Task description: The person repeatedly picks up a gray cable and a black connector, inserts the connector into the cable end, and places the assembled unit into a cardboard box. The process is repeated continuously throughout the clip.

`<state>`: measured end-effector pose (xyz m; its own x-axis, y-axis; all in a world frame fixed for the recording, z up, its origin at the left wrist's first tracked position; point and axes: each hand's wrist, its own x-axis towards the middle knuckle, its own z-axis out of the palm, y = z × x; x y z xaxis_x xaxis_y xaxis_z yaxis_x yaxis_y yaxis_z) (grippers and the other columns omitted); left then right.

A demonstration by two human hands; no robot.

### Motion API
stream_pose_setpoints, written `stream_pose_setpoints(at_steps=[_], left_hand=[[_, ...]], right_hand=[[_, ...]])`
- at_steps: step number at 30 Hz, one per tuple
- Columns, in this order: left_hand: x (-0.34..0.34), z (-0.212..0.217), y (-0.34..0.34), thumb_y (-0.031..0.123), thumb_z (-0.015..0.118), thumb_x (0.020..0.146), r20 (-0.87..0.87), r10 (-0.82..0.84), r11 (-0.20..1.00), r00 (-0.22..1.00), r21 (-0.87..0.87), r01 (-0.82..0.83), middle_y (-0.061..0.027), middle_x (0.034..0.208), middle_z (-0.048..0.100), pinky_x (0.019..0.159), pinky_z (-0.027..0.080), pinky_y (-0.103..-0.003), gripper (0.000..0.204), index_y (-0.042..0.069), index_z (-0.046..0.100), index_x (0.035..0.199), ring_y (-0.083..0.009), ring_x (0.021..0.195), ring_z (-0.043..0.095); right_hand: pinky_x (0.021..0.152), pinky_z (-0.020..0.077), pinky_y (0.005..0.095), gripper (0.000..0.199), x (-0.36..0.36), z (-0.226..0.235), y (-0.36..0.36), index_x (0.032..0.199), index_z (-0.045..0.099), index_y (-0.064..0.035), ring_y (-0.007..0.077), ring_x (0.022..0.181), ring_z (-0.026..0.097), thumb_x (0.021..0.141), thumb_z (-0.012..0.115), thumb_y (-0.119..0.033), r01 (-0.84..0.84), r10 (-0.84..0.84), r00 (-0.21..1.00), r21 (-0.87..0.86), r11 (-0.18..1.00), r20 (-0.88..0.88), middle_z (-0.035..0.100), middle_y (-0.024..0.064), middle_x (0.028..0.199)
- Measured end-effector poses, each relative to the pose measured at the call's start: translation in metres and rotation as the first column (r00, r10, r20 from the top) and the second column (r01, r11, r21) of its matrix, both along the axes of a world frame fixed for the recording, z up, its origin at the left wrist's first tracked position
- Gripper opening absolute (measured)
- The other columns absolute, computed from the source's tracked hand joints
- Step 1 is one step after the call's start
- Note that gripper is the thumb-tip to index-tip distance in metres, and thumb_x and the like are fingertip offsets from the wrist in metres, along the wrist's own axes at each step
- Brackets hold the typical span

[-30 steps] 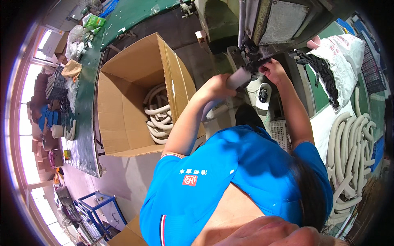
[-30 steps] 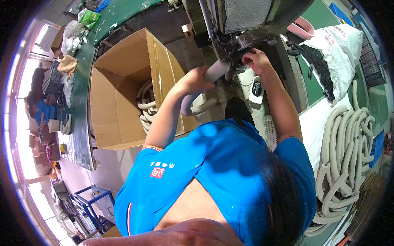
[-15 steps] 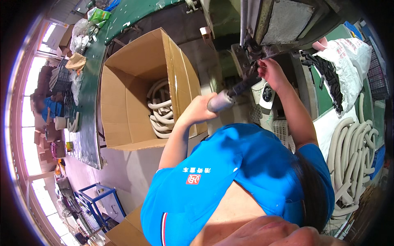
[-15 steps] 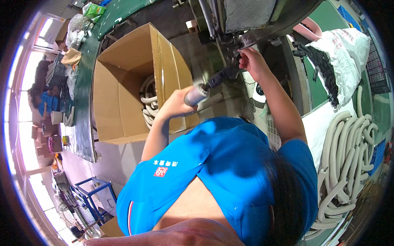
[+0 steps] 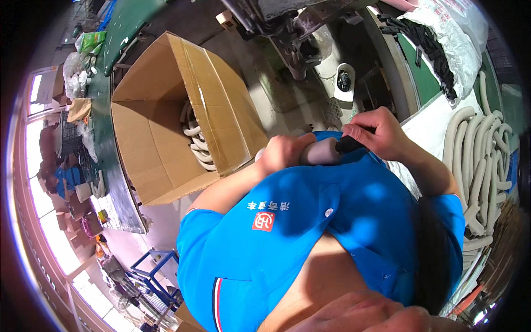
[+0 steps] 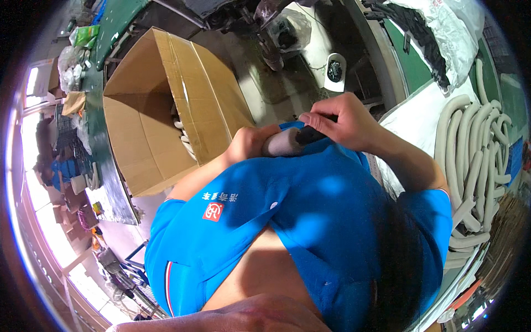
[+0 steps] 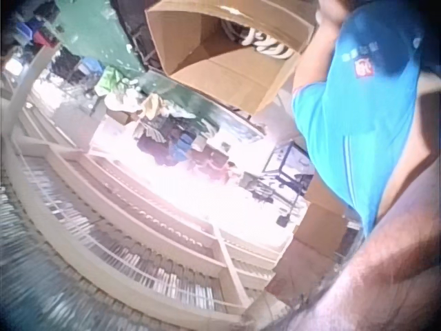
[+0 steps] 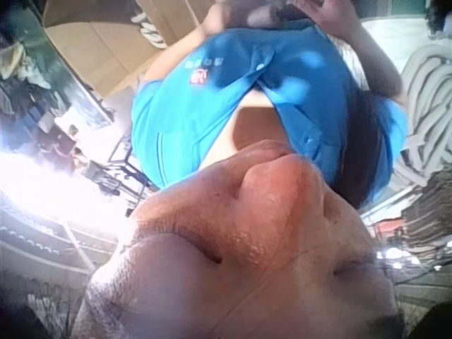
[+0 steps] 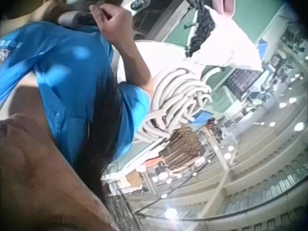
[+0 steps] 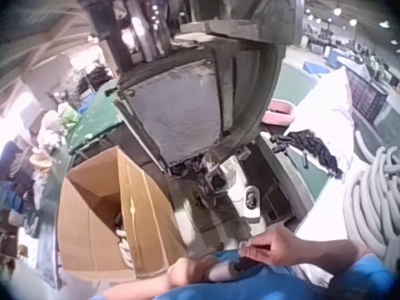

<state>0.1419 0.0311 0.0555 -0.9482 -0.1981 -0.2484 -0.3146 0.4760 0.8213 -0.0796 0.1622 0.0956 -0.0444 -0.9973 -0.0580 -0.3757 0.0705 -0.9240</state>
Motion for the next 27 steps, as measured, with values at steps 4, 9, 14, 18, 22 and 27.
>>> stream_pose_setpoints(at_steps=[4, 9, 14, 18, 22, 27], left_hand=[[-0.009, -0.003, 0.005, 0.03, 0.068, 0.07, 0.016, -0.012, 0.993, 1.0, -0.118, 0.014, -0.0176, 0.077, 0.063, 0.065, 0.049, -0.046, 0.038, 0.012, 0.055, 0.101, -0.0384, 0.076, 0.062], [-0.002, -0.006, 0.014, 0.029, 0.068, 0.069, -0.038, 0.067, 0.968, 0.997, -0.24, -0.074, -0.0139, 0.073, 0.063, 0.062, 0.049, -0.045, 0.037, 0.012, 0.055, 0.099, -0.0351, 0.072, 0.063], [0.024, 0.01, 0.008, 0.023, 0.068, 0.064, -0.081, 0.177, 0.854, 0.981, -0.483, -0.193, -0.0096, 0.07, 0.061, 0.057, 0.047, -0.043, 0.037, 0.013, 0.058, 0.098, -0.0316, 0.067, 0.061], [0.072, 0.084, -0.016, 0.012, 0.068, 0.061, -0.356, 0.143, 0.509, 0.924, -0.774, -0.377, -0.0019, 0.063, 0.046, 0.049, 0.04, -0.034, 0.025, 0.014, 0.06, 0.085, -0.02, 0.055, 0.053], [0.114, 0.125, -0.016, 0.01, 0.064, 0.066, -0.318, 0.257, 0.13, 0.913, -0.925, -0.358, -0.0018, 0.061, 0.042, 0.048, 0.038, -0.033, 0.018, 0.012, 0.059, 0.083, -0.0181, 0.054, 0.05], [0.173, 0.084, -0.077, 0.008, 0.062, 0.068, -0.378, 0.465, -0.141, 0.801, -0.925, -0.354, -0.0052, 0.066, 0.049, 0.052, 0.043, -0.036, 0.024, 0.01, 0.057, 0.092, -0.0238, 0.059, 0.054]], right_hand=[[0.048, 0.0391, 0.0283, 0.03, 0.007, -0.011, 0.005, 0.074, 0.066, -0.0013, 0.0111, 0.052, 0.053, 0.091, 0.062, -0.026, 0.088, -0.089, 0.996, -0.072, 0.994, -0.019, 0.06, 0.0092, 0.059], [0.047, 0.0381, 0.0275, 0.03, 0.015, -0.03, -0.003, 0.072, 0.064, -0.0014, 0.0113, 0.049, 0.051, 0.091, 0.063, -0.025, 0.1, -0.097, 0.995, -0.075, 0.992, 0.039, 0.058, 0.009, 0.057], [0.047, 0.0382, 0.0276, 0.029, 0.031, -0.026, -0.032, 0.07, 0.06, -0.0023, 0.0108, 0.051, 0.051, 0.09, 0.064, -0.023, 0.021, -0.009, 0.996, -0.129, 0.991, 0.087, 0.057, 0.0078, 0.056], [0.055, 0.0448, 0.0275, 0.02, 0.056, 0.014, -0.078, 0.102, 0.055, -0.0029, 0.0127, 0.058, 0.058, 0.091, 0.06, -0.019, -0.302, 0.426, 0.875, -0.43, 0.851, 0.229, 0.06, 0.0073, 0.068], [0.055, 0.0461, 0.0289, 0.047, 0.09, 0.016, -0.115, 0.129, 0.039, -0.0042, 0.0137, 0.06, 0.058, 0.09, 0.059, -0.019, -0.293, 0.452, 0.878, -0.57, 0.768, 0.158, 0.06, 0.0112, 0.086], [0.051, 0.0379, 0.0208, 0.045, 0.092, -0.027, -0.113, 0.128, 0.044, -0.0029, 0.0048, 0.057, 0.043, 0.087, 0.061, -0.012, -0.087, 0.197, 0.945, -0.381, 0.921, 0.26, 0.057, 0.007, 0.099]])
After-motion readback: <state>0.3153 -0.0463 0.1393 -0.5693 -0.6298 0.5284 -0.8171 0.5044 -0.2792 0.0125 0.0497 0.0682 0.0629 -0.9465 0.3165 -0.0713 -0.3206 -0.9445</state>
